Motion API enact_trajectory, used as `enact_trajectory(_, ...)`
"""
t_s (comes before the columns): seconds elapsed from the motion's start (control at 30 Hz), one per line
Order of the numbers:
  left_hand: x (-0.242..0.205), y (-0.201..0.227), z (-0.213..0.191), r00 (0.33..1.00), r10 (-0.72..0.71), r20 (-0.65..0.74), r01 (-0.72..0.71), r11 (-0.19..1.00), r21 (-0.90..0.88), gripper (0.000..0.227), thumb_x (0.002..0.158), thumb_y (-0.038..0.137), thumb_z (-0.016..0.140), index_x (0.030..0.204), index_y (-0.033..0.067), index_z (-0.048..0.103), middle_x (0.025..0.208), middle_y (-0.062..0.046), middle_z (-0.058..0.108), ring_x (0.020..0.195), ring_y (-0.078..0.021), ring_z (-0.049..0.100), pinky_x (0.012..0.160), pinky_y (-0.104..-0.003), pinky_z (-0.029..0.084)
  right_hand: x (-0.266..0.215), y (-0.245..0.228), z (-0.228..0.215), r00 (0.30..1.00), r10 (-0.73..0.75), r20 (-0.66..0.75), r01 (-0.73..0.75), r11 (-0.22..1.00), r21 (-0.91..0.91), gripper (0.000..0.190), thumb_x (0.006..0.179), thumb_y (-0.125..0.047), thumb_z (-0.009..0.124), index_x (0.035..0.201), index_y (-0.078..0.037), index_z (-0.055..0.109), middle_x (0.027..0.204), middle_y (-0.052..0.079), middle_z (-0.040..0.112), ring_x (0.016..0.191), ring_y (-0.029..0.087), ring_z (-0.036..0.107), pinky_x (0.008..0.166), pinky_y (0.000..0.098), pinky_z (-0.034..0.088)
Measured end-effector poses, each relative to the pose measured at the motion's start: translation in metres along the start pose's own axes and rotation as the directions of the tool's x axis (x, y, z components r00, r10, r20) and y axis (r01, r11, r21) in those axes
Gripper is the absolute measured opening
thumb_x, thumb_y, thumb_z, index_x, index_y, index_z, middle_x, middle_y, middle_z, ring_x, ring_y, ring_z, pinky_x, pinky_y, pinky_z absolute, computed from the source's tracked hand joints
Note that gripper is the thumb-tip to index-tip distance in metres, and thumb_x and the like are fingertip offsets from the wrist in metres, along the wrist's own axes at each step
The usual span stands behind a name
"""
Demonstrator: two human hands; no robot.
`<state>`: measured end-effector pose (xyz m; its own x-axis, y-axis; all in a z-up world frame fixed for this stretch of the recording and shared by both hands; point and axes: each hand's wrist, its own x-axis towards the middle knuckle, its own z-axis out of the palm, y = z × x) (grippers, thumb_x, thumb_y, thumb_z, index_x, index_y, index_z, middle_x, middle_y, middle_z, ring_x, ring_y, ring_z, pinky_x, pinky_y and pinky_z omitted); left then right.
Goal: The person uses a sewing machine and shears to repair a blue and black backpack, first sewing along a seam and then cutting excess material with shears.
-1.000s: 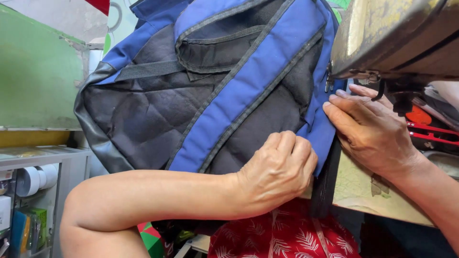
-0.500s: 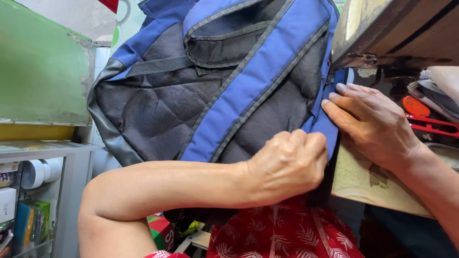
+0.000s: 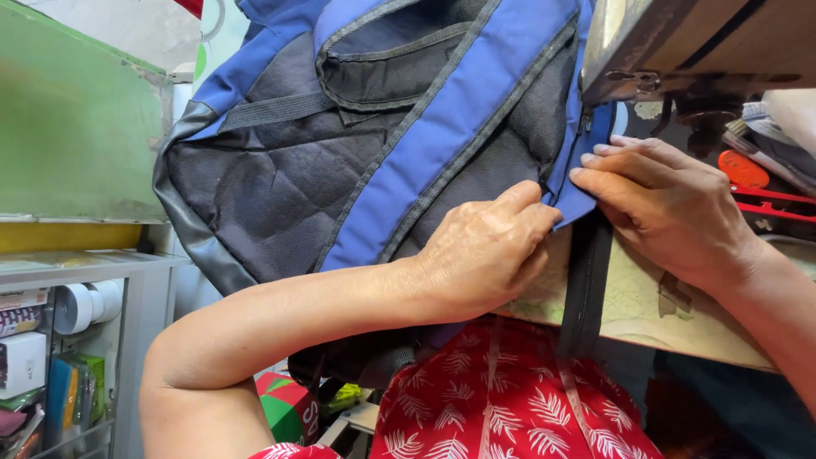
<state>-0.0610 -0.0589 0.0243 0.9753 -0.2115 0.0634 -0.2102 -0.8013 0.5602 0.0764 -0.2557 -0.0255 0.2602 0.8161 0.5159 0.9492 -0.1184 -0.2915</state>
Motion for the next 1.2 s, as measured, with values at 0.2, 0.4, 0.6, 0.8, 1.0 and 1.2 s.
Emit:
enact_trajectory(0.2, 0.001, 0.009, 0.01, 0.997, 0.058, -0.045, -0.055, 0.996, 0.067, 0.012, 0.093, 0.014, 0.059, 0.09, 0.0054, 0.051, 0.09, -0.016, 0.049, 0.056, -0.0465, 0.055, 0.043, -0.06, 0.038, 0.007, -0.012, -0.001, 0.996, -0.056, -0.069, 0.054, 0.998, -0.024, 0.019, 0.104, -0.001, 0.061, 0.113, 0.007, 0.076, 0.106, 0.015, 0.071, 0.091, 0.03, 0.065, 0.108, 0.0493, 0.058)
enact_trajectory(0.4, -0.001, 0.01, 0.017, 1.0, 0.022, 0.002, -0.022, 0.999, 0.048, 0.007, 0.09, 0.007, 0.057, 0.087, 0.0061, 0.051, 0.09, -0.015, 0.048, 0.057, -0.0462, 0.056, 0.043, -0.061, 0.037, 0.005, -0.015, -0.006, 0.997, 0.056, -0.05, -0.057, 0.998, -0.016, 0.013, 0.102, 0.002, 0.072, 0.115, 0.002, 0.075, 0.108, 0.014, 0.069, 0.1, 0.034, 0.067, 0.111, 0.0426, 0.055)
enact_trajectory(0.6, 0.006, 0.007, 0.014, 0.916, 0.304, -0.26, -0.249, 0.942, 0.225, 0.017, 0.082, 0.003, 0.064, 0.074, 0.0064, 0.049, 0.084, -0.013, 0.045, 0.079, -0.0365, 0.046, 0.061, -0.048, 0.034, -0.007, -0.011, 0.005, 0.976, 0.215, -0.04, -0.215, 0.977, 0.012, 0.033, 0.096, 0.009, 0.079, 0.125, 0.009, 0.063, 0.126, 0.023, 0.062, 0.111, 0.036, 0.061, 0.106, 0.0433, 0.054)
enact_trajectory(0.8, 0.011, 0.001, 0.016, 0.925, 0.355, -0.138, -0.312, 0.914, 0.26, 0.007, 0.093, 0.009, 0.055, 0.092, 0.0061, 0.061, 0.118, -0.024, 0.065, 0.122, -0.0376, 0.061, 0.11, -0.049, 0.044, -0.038, 0.0, 0.02, 0.941, 0.337, -0.034, -0.338, 0.932, -0.132, 0.051, 0.087, -0.01, 0.09, 0.126, 0.002, 0.06, 0.13, 0.019, 0.057, 0.12, 0.04, 0.063, 0.091, 0.0512, 0.055)
enact_trajectory(1.0, 0.01, -0.011, 0.016, 0.966, 0.257, 0.004, -0.253, 0.951, 0.179, 0.012, 0.099, 0.013, 0.047, 0.106, 0.0085, 0.056, 0.128, -0.014, 0.067, 0.134, -0.0344, 0.058, 0.108, -0.051, 0.04, -0.028, -0.046, 0.001, 0.958, 0.288, 0.004, -0.28, 0.935, -0.218, 0.017, 0.101, -0.018, 0.073, 0.109, -0.003, 0.068, 0.114, 0.013, 0.065, 0.103, 0.035, 0.061, 0.093, 0.047, 0.046)
enact_trajectory(1.2, 0.008, -0.018, 0.015, 0.969, 0.244, 0.044, -0.248, 0.952, 0.179, 0.027, 0.098, 0.017, 0.052, 0.122, 0.0048, 0.054, 0.13, -0.009, 0.068, 0.138, -0.0304, 0.057, 0.107, -0.054, 0.039, -0.042, -0.085, -0.002, 0.964, 0.265, -0.02, -0.264, 0.949, -0.174, 0.023, 0.101, -0.015, 0.069, 0.116, 0.001, 0.069, 0.121, 0.014, 0.071, 0.109, 0.035, 0.066, 0.097, 0.0466, 0.049)
